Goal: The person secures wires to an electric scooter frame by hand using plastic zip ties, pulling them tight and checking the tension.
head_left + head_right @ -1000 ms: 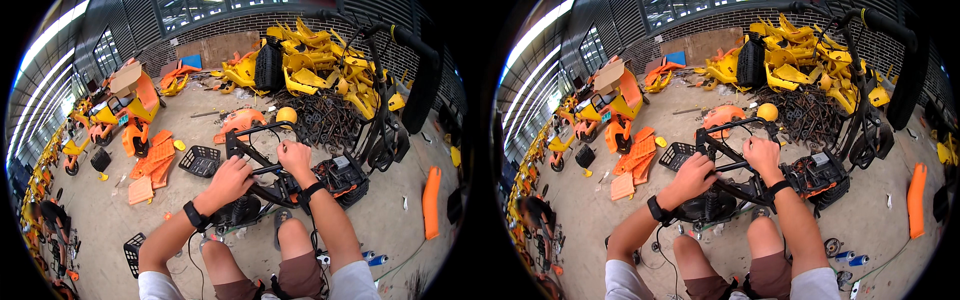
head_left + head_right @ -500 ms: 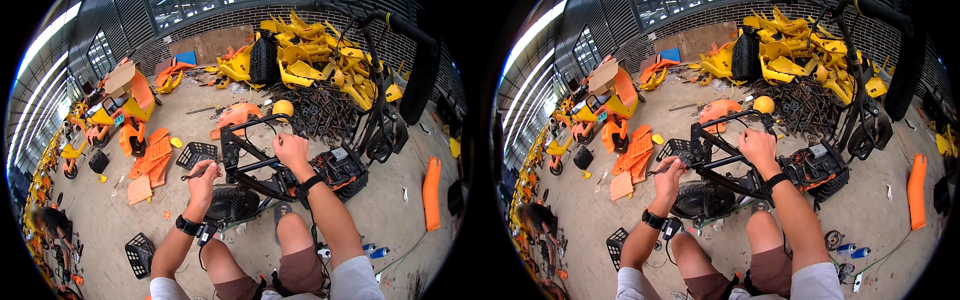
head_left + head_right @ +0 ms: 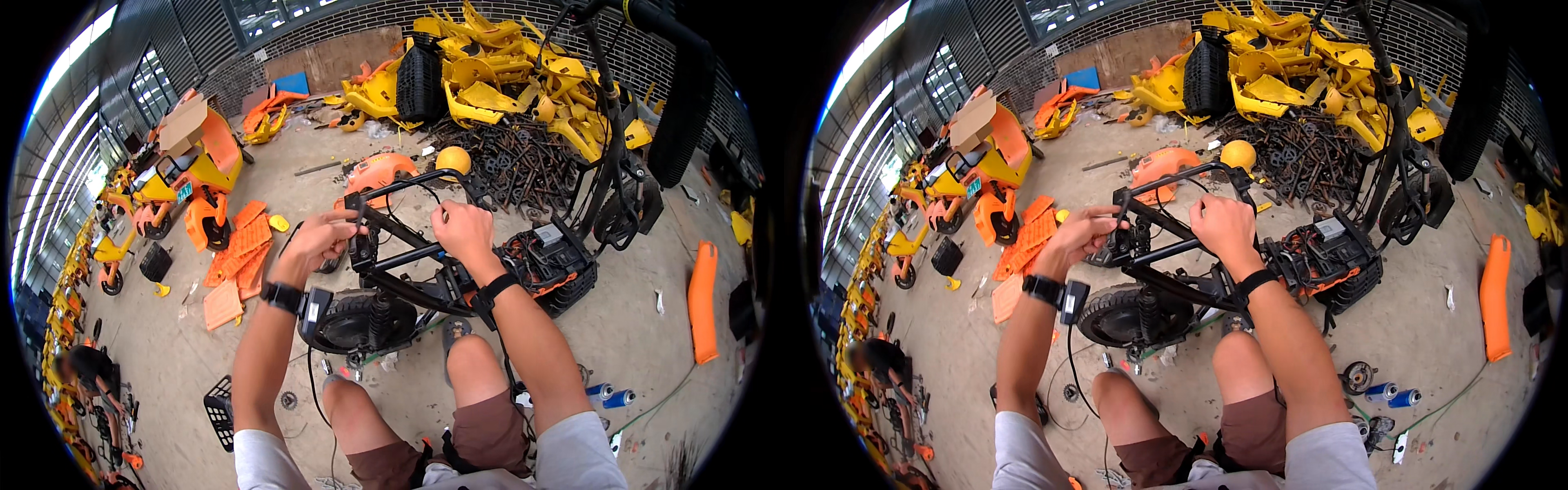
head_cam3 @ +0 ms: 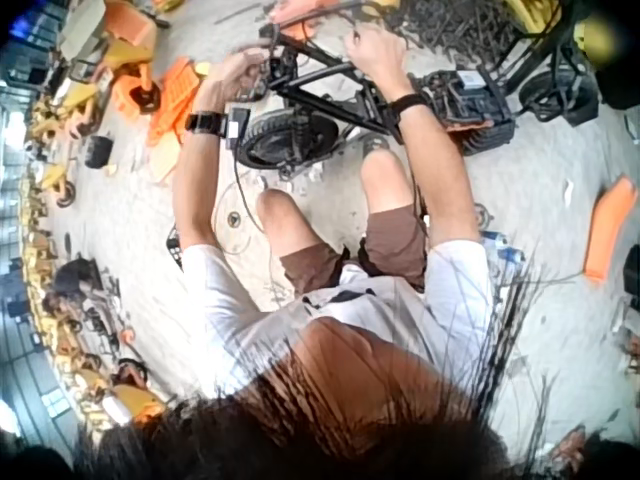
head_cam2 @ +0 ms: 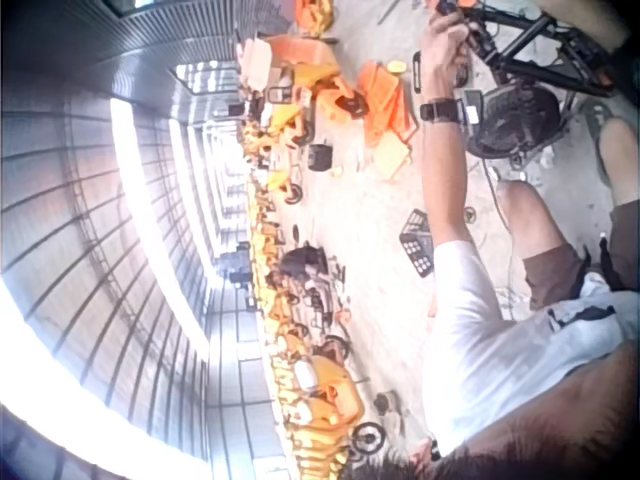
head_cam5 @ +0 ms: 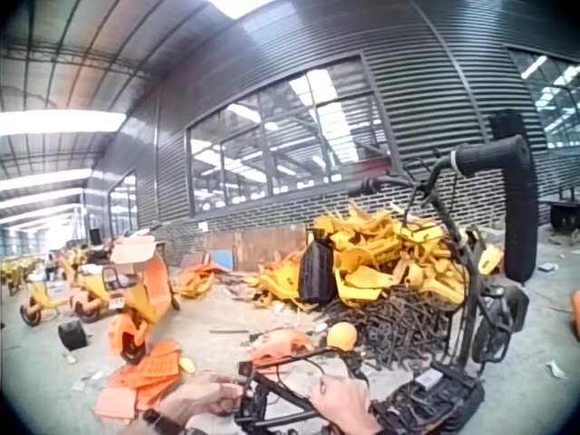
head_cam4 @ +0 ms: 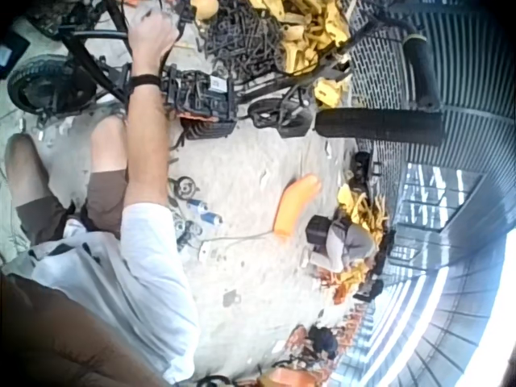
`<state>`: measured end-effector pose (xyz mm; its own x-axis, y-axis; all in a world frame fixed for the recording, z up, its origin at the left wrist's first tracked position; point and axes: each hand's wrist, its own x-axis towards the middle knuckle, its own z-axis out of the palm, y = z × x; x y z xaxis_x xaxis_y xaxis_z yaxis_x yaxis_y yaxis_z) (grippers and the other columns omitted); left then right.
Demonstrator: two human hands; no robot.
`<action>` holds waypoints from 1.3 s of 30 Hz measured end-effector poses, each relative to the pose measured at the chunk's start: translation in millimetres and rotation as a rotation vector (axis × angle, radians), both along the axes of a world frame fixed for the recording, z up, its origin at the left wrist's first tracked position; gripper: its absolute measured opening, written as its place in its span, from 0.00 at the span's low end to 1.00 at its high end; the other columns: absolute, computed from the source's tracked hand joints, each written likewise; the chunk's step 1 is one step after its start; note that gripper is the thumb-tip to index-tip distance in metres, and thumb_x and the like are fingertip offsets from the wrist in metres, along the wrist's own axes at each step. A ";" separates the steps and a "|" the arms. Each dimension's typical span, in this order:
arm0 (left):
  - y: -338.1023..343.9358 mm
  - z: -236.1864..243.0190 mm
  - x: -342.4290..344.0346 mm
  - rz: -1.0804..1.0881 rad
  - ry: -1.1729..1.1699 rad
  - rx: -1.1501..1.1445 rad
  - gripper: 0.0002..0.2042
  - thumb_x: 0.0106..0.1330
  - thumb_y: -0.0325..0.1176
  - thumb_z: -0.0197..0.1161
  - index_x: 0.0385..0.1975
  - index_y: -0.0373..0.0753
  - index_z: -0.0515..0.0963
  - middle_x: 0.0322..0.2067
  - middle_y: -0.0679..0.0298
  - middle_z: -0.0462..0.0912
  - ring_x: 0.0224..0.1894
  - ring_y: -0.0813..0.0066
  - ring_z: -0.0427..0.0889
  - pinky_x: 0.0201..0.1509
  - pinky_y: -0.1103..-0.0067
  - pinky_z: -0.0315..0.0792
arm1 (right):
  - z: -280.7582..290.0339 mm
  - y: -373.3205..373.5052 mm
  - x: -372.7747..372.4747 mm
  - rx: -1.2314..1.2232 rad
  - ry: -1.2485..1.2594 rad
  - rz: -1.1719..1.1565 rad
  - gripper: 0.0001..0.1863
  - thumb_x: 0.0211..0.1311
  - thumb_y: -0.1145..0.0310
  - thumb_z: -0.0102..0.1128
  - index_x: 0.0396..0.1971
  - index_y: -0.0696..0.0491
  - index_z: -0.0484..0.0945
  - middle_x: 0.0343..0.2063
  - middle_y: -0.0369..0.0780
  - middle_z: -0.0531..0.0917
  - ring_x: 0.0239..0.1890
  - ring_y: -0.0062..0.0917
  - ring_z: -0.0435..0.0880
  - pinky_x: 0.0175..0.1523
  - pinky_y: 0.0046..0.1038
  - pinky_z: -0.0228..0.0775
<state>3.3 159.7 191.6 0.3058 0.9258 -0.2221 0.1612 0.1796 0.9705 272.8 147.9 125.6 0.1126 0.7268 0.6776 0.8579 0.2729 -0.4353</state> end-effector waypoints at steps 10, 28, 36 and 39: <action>-35.6 10.1 56.3 -0.337 0.773 0.764 0.13 0.54 0.33 0.72 0.37 0.35 0.82 0.25 0.61 0.79 0.28 0.71 0.77 0.34 0.75 0.72 | -2.6 1.8 4.4 0.007 -0.017 -0.016 0.15 0.59 0.61 0.54 0.20 0.55 0.83 0.18 0.48 0.82 0.21 0.43 0.82 0.31 0.41 0.75; -56.0 -80.5 -12.7 0.464 -0.638 0.206 0.12 0.71 0.33 0.60 0.48 0.32 0.75 0.32 0.66 0.77 0.30 0.79 0.75 0.30 0.80 0.69 | -0.4 -1.5 0.8 0.020 0.009 -0.012 0.15 0.59 0.61 0.54 0.20 0.54 0.83 0.18 0.47 0.82 0.21 0.43 0.82 0.31 0.40 0.75; -1.4 -11.9 15.2 0.093 -0.154 0.018 0.11 0.67 0.26 0.54 0.47 0.30 0.76 0.24 0.70 0.77 0.18 0.91 0.63 0.16 0.89 0.51 | 0.0 -1.8 2.5 0.029 0.011 -0.019 0.15 0.58 0.62 0.55 0.19 0.55 0.83 0.17 0.48 0.82 0.21 0.43 0.82 0.30 0.40 0.75; 8.7 2.4 24.1 -0.114 0.246 0.211 0.11 0.62 0.25 0.56 0.41 0.28 0.80 0.22 0.69 0.80 0.22 0.87 0.70 0.21 0.85 0.63 | 1.1 -3.7 -1.6 0.039 0.008 -0.010 0.15 0.58 0.62 0.55 0.19 0.55 0.83 0.17 0.48 0.82 0.21 0.43 0.82 0.30 0.40 0.75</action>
<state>27.5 168.4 194.0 0.3708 0.9222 -0.1097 0.4029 -0.0533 0.9137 271.2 144.2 126.8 0.1251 0.6987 0.7044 0.8574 0.2810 -0.4311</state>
